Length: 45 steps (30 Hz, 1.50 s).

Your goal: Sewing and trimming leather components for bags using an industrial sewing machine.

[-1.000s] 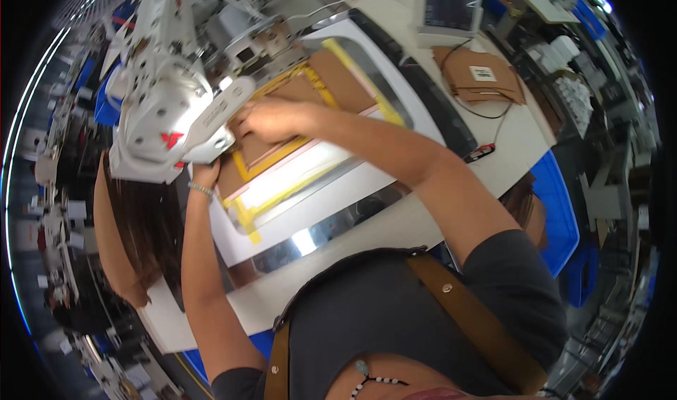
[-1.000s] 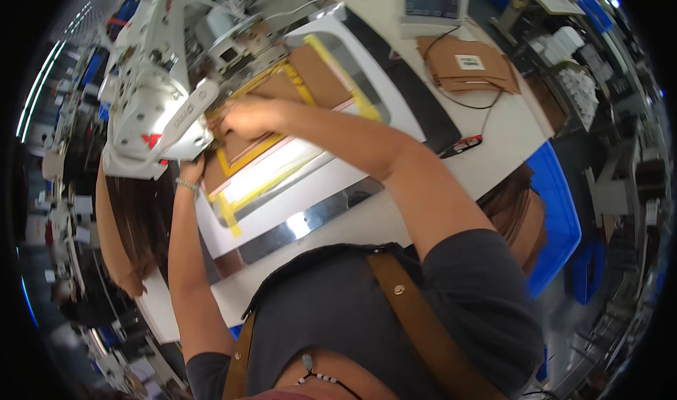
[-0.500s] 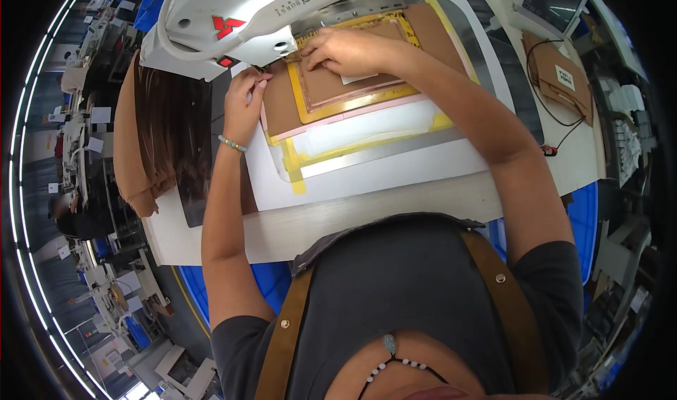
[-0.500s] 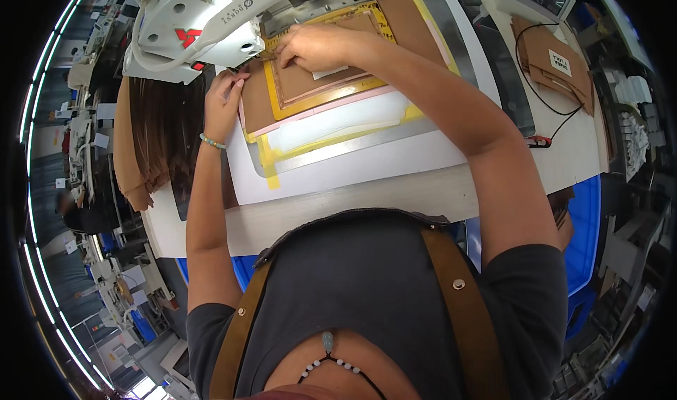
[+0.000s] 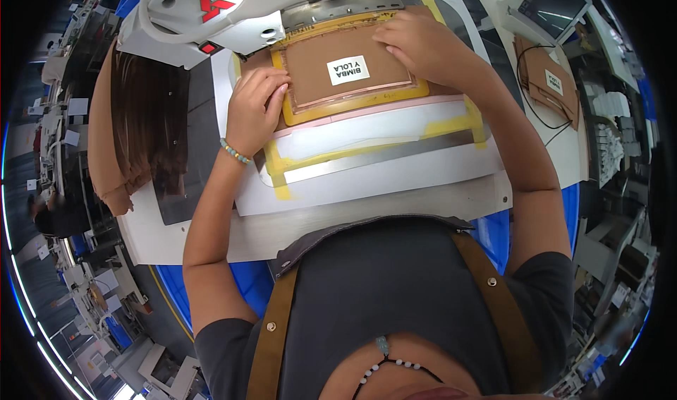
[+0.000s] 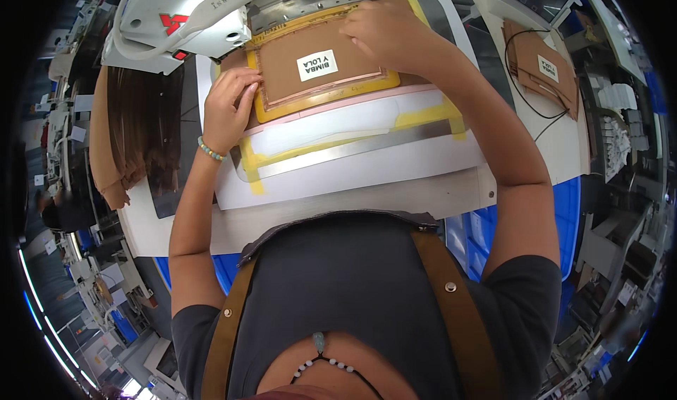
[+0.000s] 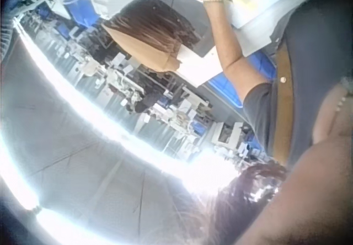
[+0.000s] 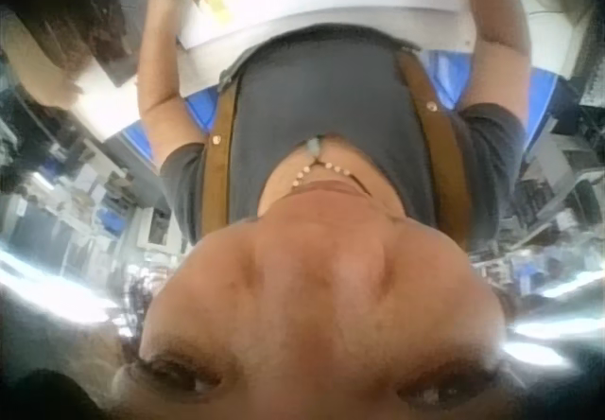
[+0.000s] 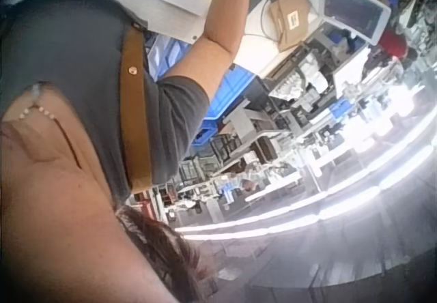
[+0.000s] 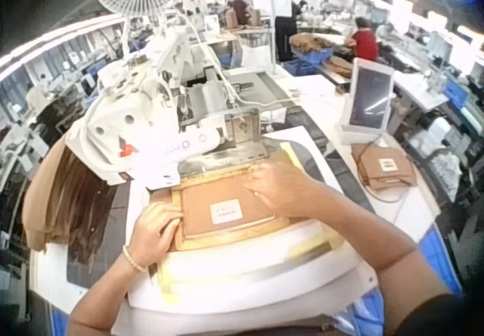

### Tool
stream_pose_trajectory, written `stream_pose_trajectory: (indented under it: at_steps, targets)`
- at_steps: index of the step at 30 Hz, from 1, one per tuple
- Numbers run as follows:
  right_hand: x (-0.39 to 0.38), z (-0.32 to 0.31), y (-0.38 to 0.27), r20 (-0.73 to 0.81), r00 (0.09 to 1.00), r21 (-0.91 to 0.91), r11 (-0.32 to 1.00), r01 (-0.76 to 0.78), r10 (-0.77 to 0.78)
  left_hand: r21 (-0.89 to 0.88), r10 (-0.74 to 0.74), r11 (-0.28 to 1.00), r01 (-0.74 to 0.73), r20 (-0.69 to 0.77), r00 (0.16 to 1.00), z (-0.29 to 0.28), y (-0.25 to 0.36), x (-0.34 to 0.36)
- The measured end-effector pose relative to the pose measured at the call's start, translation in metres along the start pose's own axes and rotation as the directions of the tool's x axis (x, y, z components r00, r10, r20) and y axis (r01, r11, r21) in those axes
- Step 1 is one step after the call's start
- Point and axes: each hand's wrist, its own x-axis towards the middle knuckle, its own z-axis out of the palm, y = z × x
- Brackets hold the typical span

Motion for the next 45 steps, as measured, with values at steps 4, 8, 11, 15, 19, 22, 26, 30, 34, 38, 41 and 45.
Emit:
stream_pose_trajectory:
  at_steps: [4, 8, 11, 15, 19, 22, 26, 30, 34, 38, 41, 45]
  targets:
    - [-0.020, 0.034, 0.015, -0.186, 0.982, -0.170, 0.985, 0.003, -0.035, 0.083, 0.099, 0.991, -0.107, 0.097, 0.990, 0.012, 0.012, 0.013]
    - [-0.018, 0.042, 0.006, -0.296, 0.951, -0.281, 0.960, 0.009, -0.095, 0.190, 0.083, 0.974, -0.121, 0.197, 0.977, 0.035, 0.008, 0.016]
    - [-0.016, 0.043, 0.005, -0.294, 0.952, -0.300, 0.954, -0.014, -0.079, 0.194, 0.081, 0.973, -0.127, 0.228, 0.970, 0.037, 0.005, 0.013]
    - [-0.016, 0.045, 0.005, -0.263, 0.961, -0.419, 0.907, -0.031, -0.089, 0.182, 0.088, 0.975, -0.130, 0.221, 0.971, 0.036, 0.005, 0.014]
    - [-0.009, 0.044, 0.002, -0.249, 0.965, -0.379, 0.925, -0.021, -0.080, 0.165, 0.063, 0.981, -0.105, 0.244, 0.968, 0.038, 0.009, 0.024]
    - [-0.008, 0.048, 0.002, -0.357, 0.926, -0.351, 0.936, -0.010, -0.124, 0.209, 0.064, 0.971, -0.120, 0.255, 0.965, 0.040, 0.016, 0.034]
    - [-0.013, 0.046, 0.003, -0.367, 0.923, -0.347, 0.938, -0.016, -0.120, 0.343, 0.060, 0.925, -0.165, 0.296, 0.953, 0.042, 0.024, 0.035]
    - [-0.015, 0.043, 0.006, -0.368, 0.921, -0.326, 0.945, 0.002, -0.129, 0.352, 0.039, 0.925, -0.143, 0.286, 0.957, 0.043, 0.024, 0.030]
    - [-0.009, 0.039, 0.006, -0.306, 0.945, -0.327, 0.945, 0.009, -0.115, 0.353, 0.025, 0.926, -0.136, 0.303, 0.953, 0.040, 0.023, 0.030]
    - [-0.006, 0.041, 0.007, -0.281, 0.949, -0.383, 0.923, 0.029, -0.146, 0.354, 0.022, 0.925, -0.137, 0.310, 0.951, 0.040, 0.022, 0.030]
    - [-0.004, 0.039, 0.008, -0.296, 0.938, -0.376, 0.925, 0.059, -0.180, 0.354, 0.026, 0.926, -0.132, 0.289, 0.957, 0.042, 0.020, 0.028]
    - [-0.001, 0.037, 0.010, -0.320, 0.926, -0.327, 0.940, 0.092, -0.202, 0.348, 0.024, 0.929, -0.129, 0.289, 0.957, 0.040, 0.018, 0.027]
